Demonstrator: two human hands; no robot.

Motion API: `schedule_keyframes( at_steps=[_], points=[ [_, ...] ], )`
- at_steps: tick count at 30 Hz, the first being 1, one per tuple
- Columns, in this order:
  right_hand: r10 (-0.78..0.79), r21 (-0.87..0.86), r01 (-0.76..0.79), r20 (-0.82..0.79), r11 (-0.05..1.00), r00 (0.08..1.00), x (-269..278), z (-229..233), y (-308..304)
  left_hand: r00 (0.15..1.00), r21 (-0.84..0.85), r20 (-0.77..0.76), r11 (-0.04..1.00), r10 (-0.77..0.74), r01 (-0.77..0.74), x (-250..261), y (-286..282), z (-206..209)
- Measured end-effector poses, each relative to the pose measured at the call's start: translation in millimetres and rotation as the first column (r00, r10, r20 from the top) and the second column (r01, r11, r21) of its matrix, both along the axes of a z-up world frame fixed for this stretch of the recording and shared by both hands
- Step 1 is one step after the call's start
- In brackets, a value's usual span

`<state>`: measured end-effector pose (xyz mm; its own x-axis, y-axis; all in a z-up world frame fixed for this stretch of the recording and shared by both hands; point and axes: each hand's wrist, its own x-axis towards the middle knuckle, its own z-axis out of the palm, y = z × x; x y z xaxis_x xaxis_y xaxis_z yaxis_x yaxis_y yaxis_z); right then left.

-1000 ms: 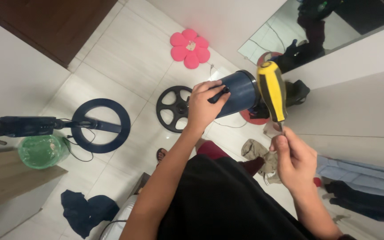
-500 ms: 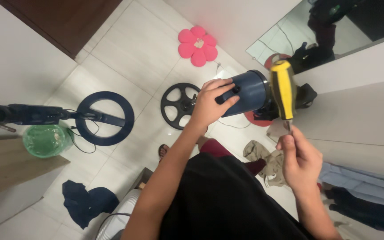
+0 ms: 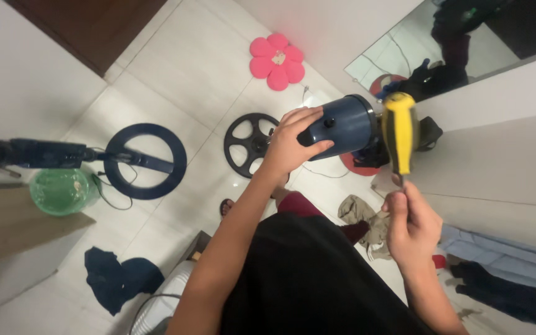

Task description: The person uses a screwdriver to tighten screws on the rear housing of an electric fan motor, then attaches the front wire cage to the fan assembly. The person handles the motor housing, screwdriver, and fan cage during the process.

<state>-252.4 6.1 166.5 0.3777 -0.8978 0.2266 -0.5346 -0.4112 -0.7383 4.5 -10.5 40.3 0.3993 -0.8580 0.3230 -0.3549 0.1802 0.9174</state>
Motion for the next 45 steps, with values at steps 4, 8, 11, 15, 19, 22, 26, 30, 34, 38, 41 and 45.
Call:
schedule_keyframes(
  at_steps=[4, 8, 11, 15, 19, 22, 26, 30, 34, 38, 41, 45],
  points=[
    [0.025, -0.099, -0.045, -0.193, 0.994, 0.981, 29.0, -5.6, -6.3, 1.0, 0.007, 0.007, 1.0, 0.002, -0.002, -0.3, -1.6, -2.2],
    [0.021, 0.126, 0.009, -0.234, 0.992, 0.972, 35.4, 1.1, -17.4, 1.0, 0.015, 0.004, 1.0, 0.003, -0.003, -3.7, -4.2, -4.1],
    [-0.014, 0.094, 0.014, -0.006, 0.995, 1.0, 25.4, 12.2, -7.3, 0.999, -0.021, -0.035, 1.0, -0.012, 0.012, 0.3, 0.5, -4.0],
    [0.004, -0.076, -0.015, -0.137, 0.997, 0.991, 29.9, 4.2, -9.9, 1.0, -0.001, 0.009, 1.0, 0.005, -0.005, -3.1, -3.6, -3.1],
    [0.029, 0.165, 0.043, -0.41, 0.985, 0.912, 36.5, -12.4, -23.1, 1.0, 0.02, 0.016, 1.0, 0.014, -0.014, -1.4, -3.2, -3.0],
    [-0.031, 0.241, 0.032, -0.009, 0.97, 0.999, 24.3, -16.8, -21.0, 1.0, 0.012, -0.024, 1.0, -0.002, 0.002, 7.5, 3.8, 1.6],
    [-0.074, 0.204, 0.054, 0.091, 0.978, 0.993, -2.6, -23.4, -30.5, 1.0, -0.023, 0.015, 1.0, 0.009, -0.009, -1.5, 1.4, 18.8],
    [-0.17, 0.349, 0.111, 0.144, 0.93, 0.975, -7.9, -37.1, -40.3, 0.975, -0.006, 0.221, 1.0, 0.031, -0.03, -1.2, -1.0, 42.0],
    [-0.188, 0.413, 0.091, 0.201, 0.906, 0.961, -8.5, -44.9, -39.4, 0.92, 0.163, 0.379, 0.986, -0.097, 0.037, -1.5, -18.0, 60.3],
    [-0.227, 0.465, 0.122, 0.177, 0.877, 0.958, -4.9, -55.3, -37.1, 0.885, 0.328, 0.414, 0.942, -0.215, 0.076, 2.7, -33.9, 67.6],
    [-0.195, 0.442, 0.087, 0.203, 0.893, 0.96, -1.5, -59.6, -38.5, 0.916, 0.32, 0.35, 0.944, -0.197, 0.081, 7.6, -38.4, 71.9],
    [-0.212, 0.464, 0.104, 0.187, 0.88, 0.959, -0.9, -59.8, -38.2, 0.938, 0.323, 0.308, 0.945, -0.157, 0.052, 5.7, -38.1, 77.1]
  ],
)
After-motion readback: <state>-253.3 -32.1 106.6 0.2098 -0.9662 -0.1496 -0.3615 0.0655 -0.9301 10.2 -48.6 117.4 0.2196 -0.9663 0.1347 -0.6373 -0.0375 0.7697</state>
